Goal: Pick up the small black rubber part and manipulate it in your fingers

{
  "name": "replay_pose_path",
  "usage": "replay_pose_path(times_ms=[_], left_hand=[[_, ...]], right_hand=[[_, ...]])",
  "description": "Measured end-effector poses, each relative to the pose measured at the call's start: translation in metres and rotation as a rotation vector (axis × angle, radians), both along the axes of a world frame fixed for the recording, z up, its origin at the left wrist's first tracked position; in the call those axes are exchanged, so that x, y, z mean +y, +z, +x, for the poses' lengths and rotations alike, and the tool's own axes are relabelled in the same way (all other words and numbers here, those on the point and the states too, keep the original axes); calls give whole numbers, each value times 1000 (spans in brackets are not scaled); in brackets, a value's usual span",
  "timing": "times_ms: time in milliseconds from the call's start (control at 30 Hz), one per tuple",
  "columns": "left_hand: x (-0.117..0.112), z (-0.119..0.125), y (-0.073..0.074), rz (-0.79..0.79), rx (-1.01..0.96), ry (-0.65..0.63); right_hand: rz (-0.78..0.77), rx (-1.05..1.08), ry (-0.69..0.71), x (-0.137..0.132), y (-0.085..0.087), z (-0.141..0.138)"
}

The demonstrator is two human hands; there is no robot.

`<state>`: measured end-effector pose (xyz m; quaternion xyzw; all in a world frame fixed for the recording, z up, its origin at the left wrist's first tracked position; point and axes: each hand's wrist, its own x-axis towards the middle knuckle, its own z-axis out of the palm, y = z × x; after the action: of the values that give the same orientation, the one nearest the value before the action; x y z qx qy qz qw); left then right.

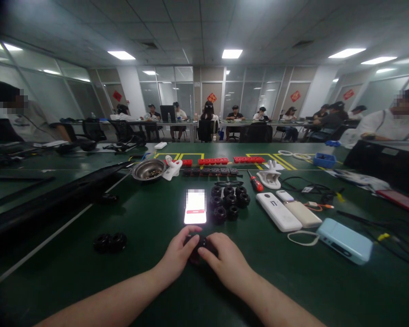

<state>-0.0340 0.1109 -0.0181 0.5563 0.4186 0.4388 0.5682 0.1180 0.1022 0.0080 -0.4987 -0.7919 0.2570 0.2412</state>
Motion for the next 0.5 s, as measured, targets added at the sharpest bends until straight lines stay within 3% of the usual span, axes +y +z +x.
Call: replay_pose_path(times_ms=[233,500], left_hand=[[0,0,2,16,41,1],[1,1,-1,-18,-10,8]], right_hand=[[21,88,33,-3,-1,1],[12,11,21,0,3,1]])
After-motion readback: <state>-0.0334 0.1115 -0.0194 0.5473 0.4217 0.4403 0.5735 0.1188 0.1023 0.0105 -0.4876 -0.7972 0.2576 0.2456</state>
